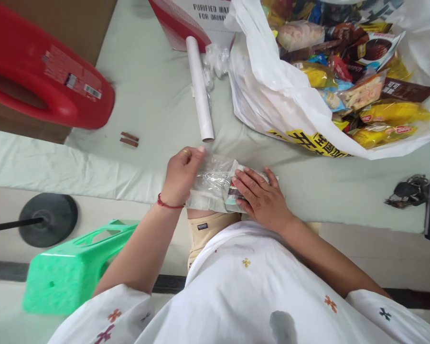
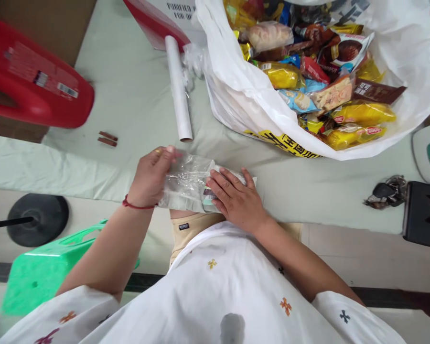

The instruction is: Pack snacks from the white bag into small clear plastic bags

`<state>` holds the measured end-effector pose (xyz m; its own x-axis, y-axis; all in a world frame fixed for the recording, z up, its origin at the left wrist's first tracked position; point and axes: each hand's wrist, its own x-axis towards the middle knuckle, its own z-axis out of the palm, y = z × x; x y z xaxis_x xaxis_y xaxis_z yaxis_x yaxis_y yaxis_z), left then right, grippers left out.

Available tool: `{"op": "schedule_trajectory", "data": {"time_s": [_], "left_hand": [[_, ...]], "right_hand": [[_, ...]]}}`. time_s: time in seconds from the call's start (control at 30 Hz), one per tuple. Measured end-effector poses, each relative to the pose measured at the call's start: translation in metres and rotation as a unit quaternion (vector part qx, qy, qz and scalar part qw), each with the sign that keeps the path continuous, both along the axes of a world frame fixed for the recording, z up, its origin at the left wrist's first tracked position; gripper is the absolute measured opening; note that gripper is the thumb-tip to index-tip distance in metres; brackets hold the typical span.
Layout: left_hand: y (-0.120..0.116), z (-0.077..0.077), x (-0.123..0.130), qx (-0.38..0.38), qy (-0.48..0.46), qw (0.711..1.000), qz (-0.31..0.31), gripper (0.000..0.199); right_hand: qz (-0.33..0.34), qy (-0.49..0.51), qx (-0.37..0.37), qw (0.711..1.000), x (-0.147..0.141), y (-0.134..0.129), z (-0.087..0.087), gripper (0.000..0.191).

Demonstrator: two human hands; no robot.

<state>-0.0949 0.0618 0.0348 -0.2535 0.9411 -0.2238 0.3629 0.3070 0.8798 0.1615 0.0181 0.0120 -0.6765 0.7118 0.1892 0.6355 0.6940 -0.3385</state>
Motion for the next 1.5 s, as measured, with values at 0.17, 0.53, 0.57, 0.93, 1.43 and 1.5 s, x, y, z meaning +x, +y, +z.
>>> {"op": "schedule_trajectory", "data": {"time_s": [0.17, 0.53, 0.57, 0.93, 1.43, 1.5], "left_hand": [[0.008, 0.004, 0.002, -0.12, -0.022, 0.99, -0.065, 0.044], [0.007, -0.008, -0.03, -0.075, -0.03, 0.98, -0.179, 0.035], [0.006, -0.01, -0.031, -0.063, -0.026, 0.981, -0.179, 0.032], [-0.012, 0.017, -0.029, 0.141, 0.021, 0.979, -0.146, 0.03], [0.007, 0.042, 0.007, 0.109, 0.03, 0.969, -0.218, 0.042], [0.014, 0.036, 0.019, 0.094, 0.009, 0.974, -0.204, 0.049]], "right_hand": [[-0.001, 0.006, -0.001, 1.0, 0.0, 0.0, -0.001, 0.052], [0.006, 0.013, -0.002, 1.0, 0.0, 0.001, -0.002, 0.048], [0.005, 0.014, -0.002, 1.0, 0.0, 0.001, -0.002, 0.048], [-0.001, 0.018, -0.006, 1.0, 0.0, 0.002, -0.003, 0.049], [0.009, 0.009, -0.005, 1.0, 0.001, 0.002, -0.002, 0.053], [0.011, 0.009, -0.004, 1.0, 0.001, 0.002, -0.003, 0.054]]}}
